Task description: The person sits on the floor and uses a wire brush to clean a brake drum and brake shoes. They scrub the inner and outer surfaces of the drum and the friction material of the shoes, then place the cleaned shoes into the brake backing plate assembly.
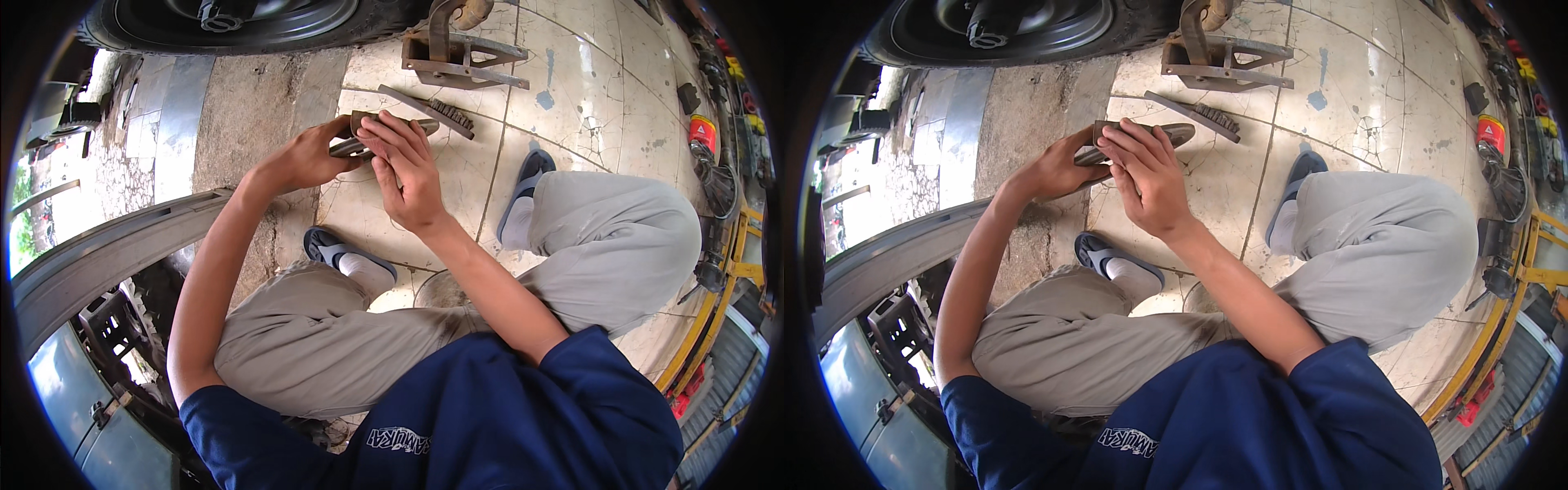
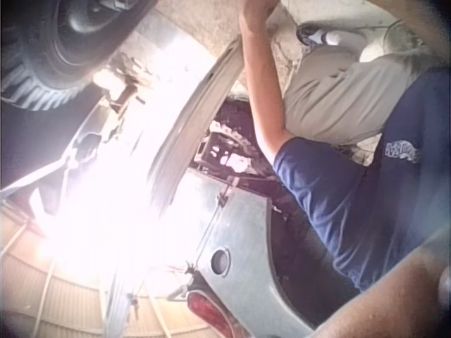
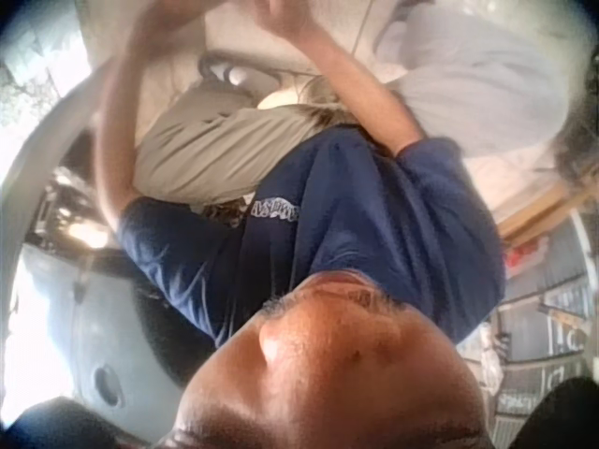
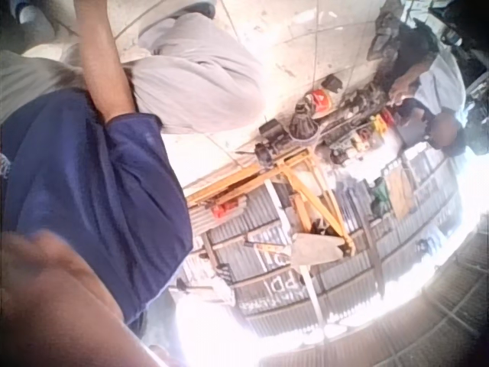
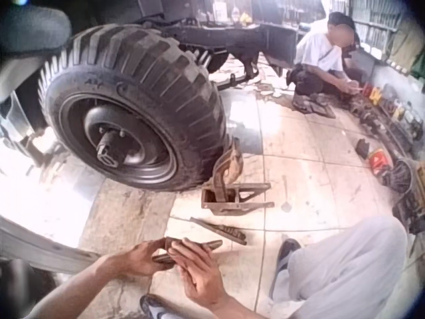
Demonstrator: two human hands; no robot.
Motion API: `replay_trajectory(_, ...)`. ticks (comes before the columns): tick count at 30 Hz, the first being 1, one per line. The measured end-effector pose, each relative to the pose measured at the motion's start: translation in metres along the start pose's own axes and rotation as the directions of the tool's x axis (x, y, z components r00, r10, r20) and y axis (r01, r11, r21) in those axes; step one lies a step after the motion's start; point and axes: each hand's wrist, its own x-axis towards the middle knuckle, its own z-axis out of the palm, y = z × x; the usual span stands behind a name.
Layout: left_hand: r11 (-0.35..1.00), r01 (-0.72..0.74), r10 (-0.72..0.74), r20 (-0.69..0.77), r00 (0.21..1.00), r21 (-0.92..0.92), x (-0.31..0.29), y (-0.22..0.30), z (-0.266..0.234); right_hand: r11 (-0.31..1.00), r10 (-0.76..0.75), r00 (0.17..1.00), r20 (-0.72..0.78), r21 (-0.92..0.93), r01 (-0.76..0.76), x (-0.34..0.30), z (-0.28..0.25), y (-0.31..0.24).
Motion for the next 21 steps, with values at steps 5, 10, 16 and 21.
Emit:
replay_trajectory(5,1.0,-0.004,0.004,-0.006,1.0,-0.009,0.003,0.008,0.001,0.962,0.257,0.956,-0.143,0.137,-0.238,0.007,-0.005,0.021)
replay_trajectory(10,0.999,0.033,-0.034,-0.051,0.998,-0.003,0.001,0.011,0.002,0.99,0.113,0.993,-0.026,-0.079,-0.115,0.017,-0.002,0.004)
replay_trajectory(16,1.0,0.021,-0.021,0.0,1.0,0.006,0.002,0.012,-0.005,0.924,0.382,0.913,-0.142,0.023,-0.383,0.007,-0.006,0.04)
replay_trajectory(21,0.999,0.046,-0.047,-0.015,0.999,-0.024,-0.002,0.007,-0.004,0.994,0.099,0.994,-0.051,-0.036,-0.101,0.013,0.003,0.002)
